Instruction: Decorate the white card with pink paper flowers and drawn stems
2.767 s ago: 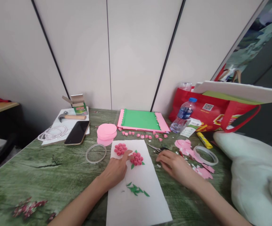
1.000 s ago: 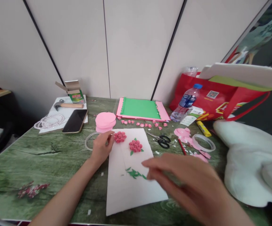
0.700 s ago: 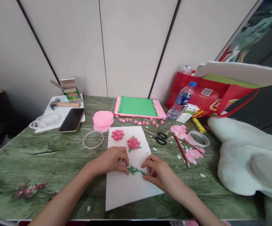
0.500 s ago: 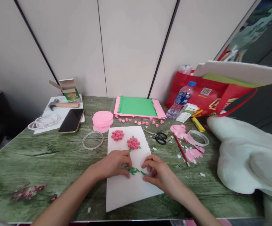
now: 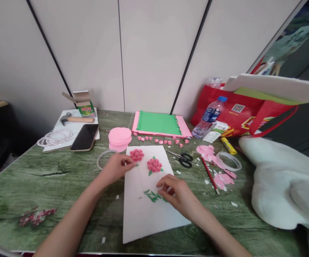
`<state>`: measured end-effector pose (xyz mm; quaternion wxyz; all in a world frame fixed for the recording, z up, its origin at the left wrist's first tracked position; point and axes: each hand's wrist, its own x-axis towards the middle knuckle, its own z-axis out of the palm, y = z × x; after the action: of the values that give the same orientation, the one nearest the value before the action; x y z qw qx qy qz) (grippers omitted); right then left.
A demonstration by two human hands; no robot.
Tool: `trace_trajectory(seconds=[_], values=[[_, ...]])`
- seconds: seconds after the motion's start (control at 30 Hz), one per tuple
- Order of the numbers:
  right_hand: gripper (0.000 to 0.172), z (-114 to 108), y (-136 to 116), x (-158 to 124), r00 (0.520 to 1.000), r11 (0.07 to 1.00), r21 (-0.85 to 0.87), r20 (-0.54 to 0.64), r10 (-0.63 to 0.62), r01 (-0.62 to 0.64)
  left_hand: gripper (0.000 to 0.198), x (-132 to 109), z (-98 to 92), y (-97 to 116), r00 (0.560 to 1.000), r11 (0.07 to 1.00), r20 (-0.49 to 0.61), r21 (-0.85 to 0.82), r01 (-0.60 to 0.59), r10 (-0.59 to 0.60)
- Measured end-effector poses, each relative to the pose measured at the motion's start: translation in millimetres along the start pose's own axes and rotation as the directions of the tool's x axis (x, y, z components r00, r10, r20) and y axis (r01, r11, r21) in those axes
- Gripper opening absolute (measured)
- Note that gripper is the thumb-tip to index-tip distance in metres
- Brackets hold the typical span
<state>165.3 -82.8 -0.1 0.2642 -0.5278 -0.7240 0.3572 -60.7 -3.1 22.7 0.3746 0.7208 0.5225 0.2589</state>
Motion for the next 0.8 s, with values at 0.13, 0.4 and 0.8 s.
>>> trace_trajectory(seconds=[0.13,0.4,0.8], values=[[0.008,8,-8,13,0.999,0.998,-0.041,0.014,-0.049,0.049,0.018,8,-14.4,-12,0.947,0.946,-0.044,-0.079,0.316,-0.320],[0.011,17,-10,24,0.996,0.996,-0.022,-0.017,-0.087,0.086,0.029,14,3.4,-15,0.904,0.896,-0.036,-0.157,0.417,-0.427],[0.018,21,-22,29,0.978,0.952,-0.232,0.104,-0.180,0.200,0.032,14,7.7,-10,0.885,0.876,0.028,-0.132,0.463,-0.464]])
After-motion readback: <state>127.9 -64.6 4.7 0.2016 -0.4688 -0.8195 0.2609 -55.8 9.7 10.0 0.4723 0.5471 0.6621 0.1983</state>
